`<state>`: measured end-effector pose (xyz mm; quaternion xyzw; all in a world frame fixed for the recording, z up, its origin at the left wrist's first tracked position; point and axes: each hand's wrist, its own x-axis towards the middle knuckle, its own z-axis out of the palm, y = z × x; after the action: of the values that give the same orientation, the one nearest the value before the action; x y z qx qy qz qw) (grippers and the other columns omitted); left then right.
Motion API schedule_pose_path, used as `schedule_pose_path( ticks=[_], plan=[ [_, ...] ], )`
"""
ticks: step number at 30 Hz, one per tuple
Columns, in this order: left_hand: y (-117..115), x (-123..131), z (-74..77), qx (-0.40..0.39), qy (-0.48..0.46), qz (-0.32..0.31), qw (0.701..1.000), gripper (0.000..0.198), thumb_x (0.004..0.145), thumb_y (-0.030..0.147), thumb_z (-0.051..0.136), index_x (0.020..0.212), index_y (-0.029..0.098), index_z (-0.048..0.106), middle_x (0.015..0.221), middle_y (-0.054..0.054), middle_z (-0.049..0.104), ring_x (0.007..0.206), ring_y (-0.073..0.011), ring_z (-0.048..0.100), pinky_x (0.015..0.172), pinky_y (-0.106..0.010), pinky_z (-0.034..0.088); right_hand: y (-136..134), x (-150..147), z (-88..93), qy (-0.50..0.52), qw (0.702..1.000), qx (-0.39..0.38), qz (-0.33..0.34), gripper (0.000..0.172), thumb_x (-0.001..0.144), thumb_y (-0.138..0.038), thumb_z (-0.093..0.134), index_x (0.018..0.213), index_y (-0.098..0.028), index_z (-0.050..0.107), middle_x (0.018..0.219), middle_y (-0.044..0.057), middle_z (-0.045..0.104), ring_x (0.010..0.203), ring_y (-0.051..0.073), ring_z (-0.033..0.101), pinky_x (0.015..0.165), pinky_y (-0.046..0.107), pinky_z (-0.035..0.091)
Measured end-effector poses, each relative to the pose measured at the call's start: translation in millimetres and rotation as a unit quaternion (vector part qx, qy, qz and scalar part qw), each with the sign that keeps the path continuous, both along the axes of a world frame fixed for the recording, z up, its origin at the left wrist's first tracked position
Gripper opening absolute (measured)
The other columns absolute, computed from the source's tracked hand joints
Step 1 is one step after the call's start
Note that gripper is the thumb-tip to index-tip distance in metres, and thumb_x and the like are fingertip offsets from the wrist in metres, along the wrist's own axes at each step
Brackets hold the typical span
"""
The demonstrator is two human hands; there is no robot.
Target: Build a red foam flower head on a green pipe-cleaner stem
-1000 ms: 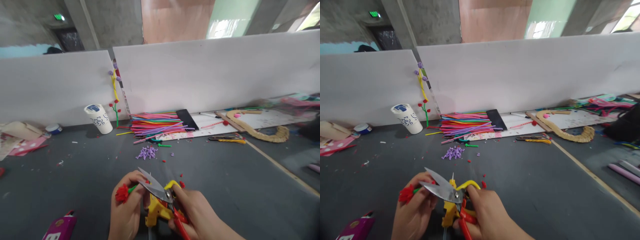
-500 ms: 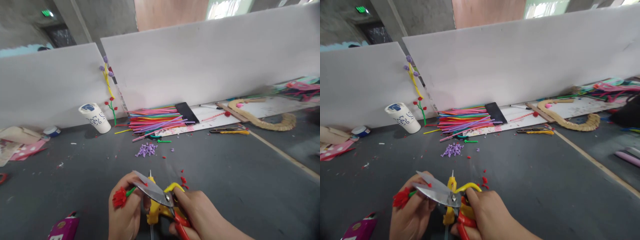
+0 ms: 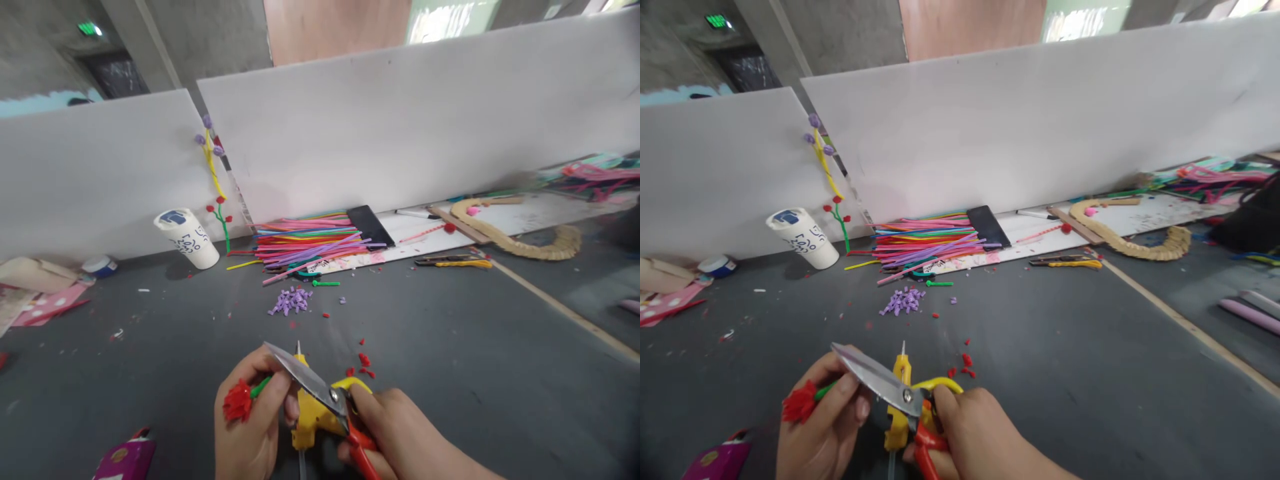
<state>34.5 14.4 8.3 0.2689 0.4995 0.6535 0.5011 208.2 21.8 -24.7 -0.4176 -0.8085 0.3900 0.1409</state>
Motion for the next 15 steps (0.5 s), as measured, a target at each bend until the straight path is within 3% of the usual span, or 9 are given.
schedule_pose_path(
  ticks=[3, 7, 10, 12, 15],
  plan=[
    [4, -2, -3.3, -0.002, -0.012, 0.004, 1.0, 0.014, 0.061, 0.028, 0.081, 0.062, 0.019, 0.071, 0.047, 0.004, 0.057, 0.037, -0.0058, 0.047, 0.037, -0.016, 0.038, 4, 0, 4.0, -0.01, 1.0, -0.005, -0.023, 0.047, 0.083, -0.07, 0.034, 0.069, -0.025, 0.03, 0.052, -0.007, 0.035, 0.043, 0.011, 0.02, 0.043, 0.025, 0.02],
    [12, -5, -5.5, -0.01, -0.005, 0.008, 1.0, 0.014, 0.064, 0.025, 0.078, 0.062, 0.017, 0.068, 0.052, 0.003, 0.062, 0.038, -0.0045, 0.047, 0.038, -0.016, 0.037, 27, 14, 8.4, -0.122, 0.979, 0.056, -0.155, 0.036, 0.082, -0.059, 0.045, 0.073, -0.024, 0.047, 0.056, -0.002, 0.051, 0.05, 0.014, 0.047, 0.05, 0.024, 0.032],
    [17, -5, -8.3, -0.021, 0.008, -0.002, 1.0, 0.012, 0.064, 0.023, 0.077, 0.064, 0.016, 0.068, 0.052, 0.003, 0.062, 0.04, -0.0052, 0.048, 0.038, -0.016, 0.036, 52, 40, 5.2, -0.177, 0.951, 0.092, -0.236, 0.025, 0.084, -0.044, 0.051, 0.089, -0.021, 0.058, 0.082, 0.007, 0.066, 0.075, 0.023, 0.062, 0.062, 0.028, 0.039],
    [19, -5, -10.5, -0.028, 0.02, -0.01, 0.999, 0.012, 0.065, 0.022, 0.077, 0.065, 0.015, 0.068, 0.053, 0.002, 0.062, 0.041, -0.0057, 0.049, 0.038, -0.016, 0.036, 65, 58, 0.2, -0.212, 0.937, 0.099, -0.258, 0.025, 0.084, -0.039, 0.054, 0.097, -0.019, 0.062, 0.101, 0.011, 0.068, 0.092, 0.028, 0.063, 0.071, 0.032, 0.042],
    [21, -4, -12.4, -0.034, 0.038, -0.022, 0.998, 0.011, 0.065, 0.023, 0.076, 0.066, 0.015, 0.067, 0.054, 0.002, 0.063, 0.041, -0.0062, 0.05, 0.038, -0.016, 0.036, 76, 80, -8.8, -0.25, 0.926, 0.094, -0.265, 0.027, 0.084, -0.032, 0.058, 0.104, -0.015, 0.064, 0.109, 0.014, 0.067, 0.1, 0.029, 0.063, 0.08, 0.034, 0.044]
  ],
)
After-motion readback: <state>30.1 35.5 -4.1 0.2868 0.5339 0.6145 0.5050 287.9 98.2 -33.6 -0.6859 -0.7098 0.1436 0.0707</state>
